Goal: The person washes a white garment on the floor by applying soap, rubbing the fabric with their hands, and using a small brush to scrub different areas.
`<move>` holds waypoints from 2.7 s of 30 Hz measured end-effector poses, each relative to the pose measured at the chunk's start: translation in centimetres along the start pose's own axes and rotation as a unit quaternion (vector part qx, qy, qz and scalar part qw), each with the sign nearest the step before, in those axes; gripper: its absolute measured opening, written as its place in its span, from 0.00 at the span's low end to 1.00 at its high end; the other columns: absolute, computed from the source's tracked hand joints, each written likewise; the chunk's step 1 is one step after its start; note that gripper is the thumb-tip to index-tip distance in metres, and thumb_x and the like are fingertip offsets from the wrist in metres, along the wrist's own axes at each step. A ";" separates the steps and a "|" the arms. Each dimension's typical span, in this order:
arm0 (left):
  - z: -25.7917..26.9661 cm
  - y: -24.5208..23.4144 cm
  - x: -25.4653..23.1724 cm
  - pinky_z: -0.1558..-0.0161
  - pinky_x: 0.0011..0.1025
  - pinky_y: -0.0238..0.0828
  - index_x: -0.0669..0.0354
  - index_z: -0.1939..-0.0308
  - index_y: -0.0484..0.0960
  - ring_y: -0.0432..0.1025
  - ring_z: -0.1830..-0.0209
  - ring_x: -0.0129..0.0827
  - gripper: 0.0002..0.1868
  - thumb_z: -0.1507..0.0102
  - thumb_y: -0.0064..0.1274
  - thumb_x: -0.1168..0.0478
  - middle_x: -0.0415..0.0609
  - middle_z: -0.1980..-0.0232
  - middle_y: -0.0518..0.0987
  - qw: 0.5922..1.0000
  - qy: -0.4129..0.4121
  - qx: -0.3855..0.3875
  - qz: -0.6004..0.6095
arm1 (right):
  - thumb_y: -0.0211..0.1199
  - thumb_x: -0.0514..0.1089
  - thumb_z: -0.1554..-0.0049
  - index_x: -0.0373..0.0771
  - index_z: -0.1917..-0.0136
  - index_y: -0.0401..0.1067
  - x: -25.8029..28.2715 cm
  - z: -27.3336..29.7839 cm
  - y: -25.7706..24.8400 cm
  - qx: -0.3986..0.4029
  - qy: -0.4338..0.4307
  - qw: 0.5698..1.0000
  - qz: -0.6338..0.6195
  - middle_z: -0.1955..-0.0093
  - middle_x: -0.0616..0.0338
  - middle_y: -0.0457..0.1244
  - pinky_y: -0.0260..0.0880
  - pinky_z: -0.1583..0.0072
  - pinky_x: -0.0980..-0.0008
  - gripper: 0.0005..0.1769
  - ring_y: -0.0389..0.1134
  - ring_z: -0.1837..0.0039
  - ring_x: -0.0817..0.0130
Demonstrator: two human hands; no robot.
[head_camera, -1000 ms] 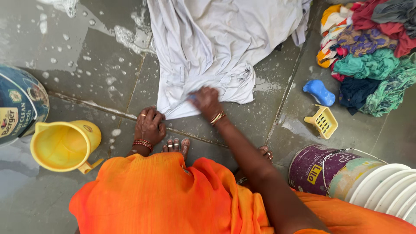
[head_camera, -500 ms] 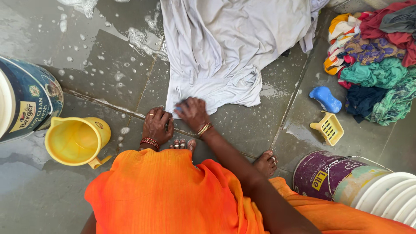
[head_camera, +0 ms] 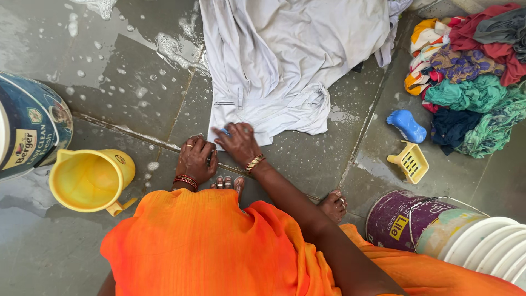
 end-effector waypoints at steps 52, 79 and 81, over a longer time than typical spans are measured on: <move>-0.6 -0.1 1.0 0.39 0.47 0.64 0.59 0.65 0.79 0.69 0.43 0.53 0.07 0.42 0.56 0.60 0.58 0.57 0.78 0.998 -0.032 -0.038 0.032 | 0.61 0.59 0.36 0.46 0.42 0.71 -12.7 -16.9 0.4 0.060 0.190 0.979 -0.054 0.43 0.52 0.65 0.55 0.37 0.48 0.17 0.62 0.39 0.54; 0.0 0.0 0.8 0.41 0.45 0.62 0.58 0.64 0.79 0.69 0.46 0.50 0.07 0.42 0.57 0.59 0.52 0.61 0.78 0.998 -0.048 -0.022 0.027 | 0.58 0.60 0.37 0.46 0.47 0.71 -11.6 -16.3 3.1 0.087 0.159 0.979 -0.089 0.43 0.51 0.61 0.53 0.36 0.48 0.17 0.59 0.38 0.54; -1.0 -0.4 0.9 0.41 0.46 0.62 0.58 0.64 0.79 0.68 0.46 0.50 0.07 0.42 0.56 0.59 0.51 0.61 0.78 0.998 -0.044 -0.029 0.024 | 0.59 0.58 0.38 0.41 0.47 0.69 -15.7 -17.0 1.5 0.045 0.235 0.970 -0.034 0.48 0.54 0.63 0.54 0.38 0.50 0.19 0.61 0.43 0.56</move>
Point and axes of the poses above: each hand's wrist, its own z-axis away from the middle knuckle, its own y-axis out of the palm, x = y × z, the point moved 5 cm from there along -z, towards the middle knuckle
